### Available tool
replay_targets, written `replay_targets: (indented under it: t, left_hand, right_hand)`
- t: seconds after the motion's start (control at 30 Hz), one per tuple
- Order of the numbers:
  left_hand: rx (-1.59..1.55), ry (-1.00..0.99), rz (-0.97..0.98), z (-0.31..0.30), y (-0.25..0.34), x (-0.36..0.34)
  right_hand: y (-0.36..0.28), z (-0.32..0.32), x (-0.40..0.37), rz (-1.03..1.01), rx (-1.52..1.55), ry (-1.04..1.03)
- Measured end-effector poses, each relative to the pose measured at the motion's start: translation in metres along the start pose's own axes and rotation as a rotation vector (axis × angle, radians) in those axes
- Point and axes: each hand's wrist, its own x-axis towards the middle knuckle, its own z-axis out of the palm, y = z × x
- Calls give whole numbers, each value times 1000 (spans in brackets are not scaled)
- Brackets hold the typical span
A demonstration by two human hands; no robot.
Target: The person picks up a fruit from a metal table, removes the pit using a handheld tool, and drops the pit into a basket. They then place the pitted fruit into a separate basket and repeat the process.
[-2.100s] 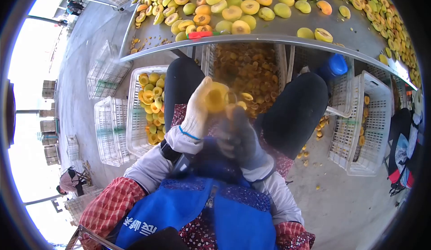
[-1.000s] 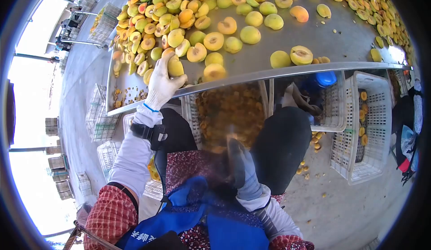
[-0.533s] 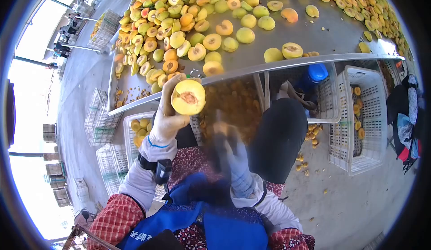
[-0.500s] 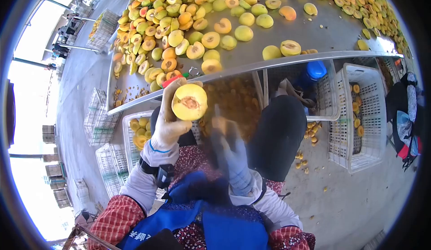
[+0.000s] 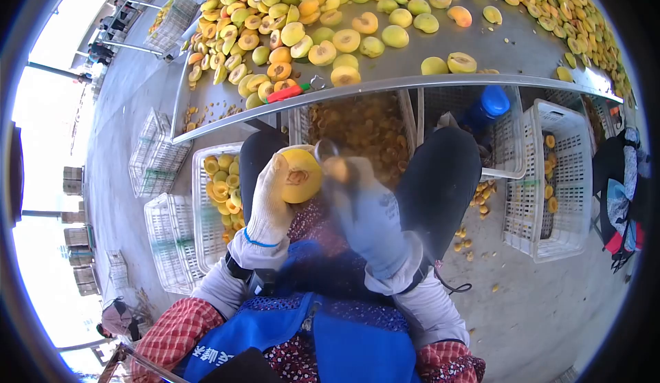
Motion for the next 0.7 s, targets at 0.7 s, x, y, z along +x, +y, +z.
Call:
replay_targets:
  t: [0.7]
  left_hand:
    - [215,81,30,17,3,-11]
  right_hand:
    - [25,33,-38,54,-153,-151]
